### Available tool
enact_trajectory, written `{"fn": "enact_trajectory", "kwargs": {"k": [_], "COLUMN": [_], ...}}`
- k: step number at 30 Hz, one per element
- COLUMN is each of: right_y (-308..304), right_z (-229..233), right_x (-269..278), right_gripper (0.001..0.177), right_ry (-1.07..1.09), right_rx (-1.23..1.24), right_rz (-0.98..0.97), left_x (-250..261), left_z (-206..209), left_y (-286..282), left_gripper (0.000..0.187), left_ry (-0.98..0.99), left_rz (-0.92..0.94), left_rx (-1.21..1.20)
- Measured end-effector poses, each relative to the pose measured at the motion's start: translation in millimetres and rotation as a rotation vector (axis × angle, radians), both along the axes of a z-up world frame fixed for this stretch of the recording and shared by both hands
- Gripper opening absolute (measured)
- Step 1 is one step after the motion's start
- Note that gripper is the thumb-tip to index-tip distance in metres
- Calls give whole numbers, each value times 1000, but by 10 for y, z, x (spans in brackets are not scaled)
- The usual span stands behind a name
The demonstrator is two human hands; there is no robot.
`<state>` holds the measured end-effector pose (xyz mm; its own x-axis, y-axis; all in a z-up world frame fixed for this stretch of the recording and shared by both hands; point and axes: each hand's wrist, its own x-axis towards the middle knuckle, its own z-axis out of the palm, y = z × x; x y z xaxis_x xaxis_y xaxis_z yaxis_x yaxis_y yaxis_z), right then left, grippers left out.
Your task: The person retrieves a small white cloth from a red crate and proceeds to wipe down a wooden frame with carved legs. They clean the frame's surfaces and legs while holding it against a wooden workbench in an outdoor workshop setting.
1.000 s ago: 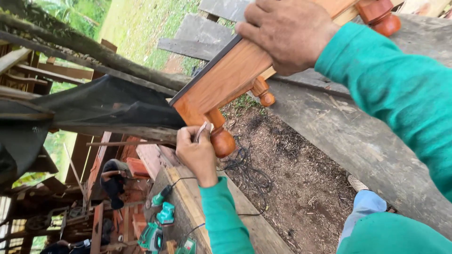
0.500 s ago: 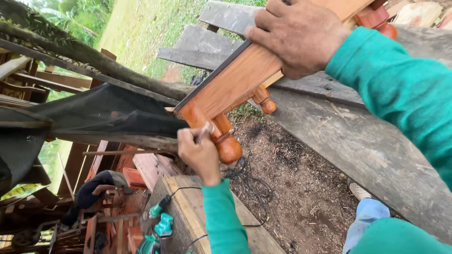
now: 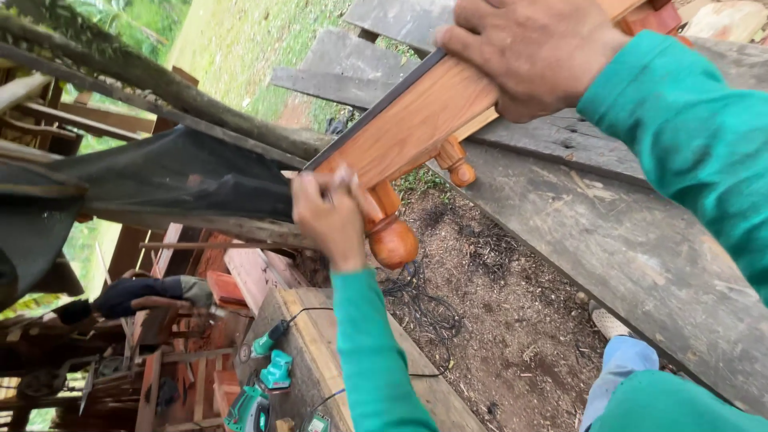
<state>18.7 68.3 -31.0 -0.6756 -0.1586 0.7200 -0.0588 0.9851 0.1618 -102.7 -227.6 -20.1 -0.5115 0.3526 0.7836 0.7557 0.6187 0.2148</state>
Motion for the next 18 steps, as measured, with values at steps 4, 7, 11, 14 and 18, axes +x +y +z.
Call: {"fn": "enact_trajectory", "kwargs": {"k": [4, 7, 11, 14, 18], "right_y": [59, 74, 18, 59, 60], "right_z": [-4, 8, -8, -9, -24], "right_x": [57, 21, 50, 55, 25], "right_gripper": [73, 70, 67, 69, 72], "right_ry": [-52, -78, -6, -26, -11], "right_rx": [-25, -59, -35, -26, -61], "right_rz": [-34, 10, 3, -10, 44], "left_x": [-28, 285, 184, -72, 119], "left_z": [154, -125, -95, 102, -124], "left_y": [175, -100, -81, 67, -198], "left_gripper": [34, 31, 25, 30, 23], "left_ry": [26, -44, -119, 37, -50], "left_rz": [-56, -86, 37, 17, -24], "left_rx": [-6, -67, -46, -39, -44]}}
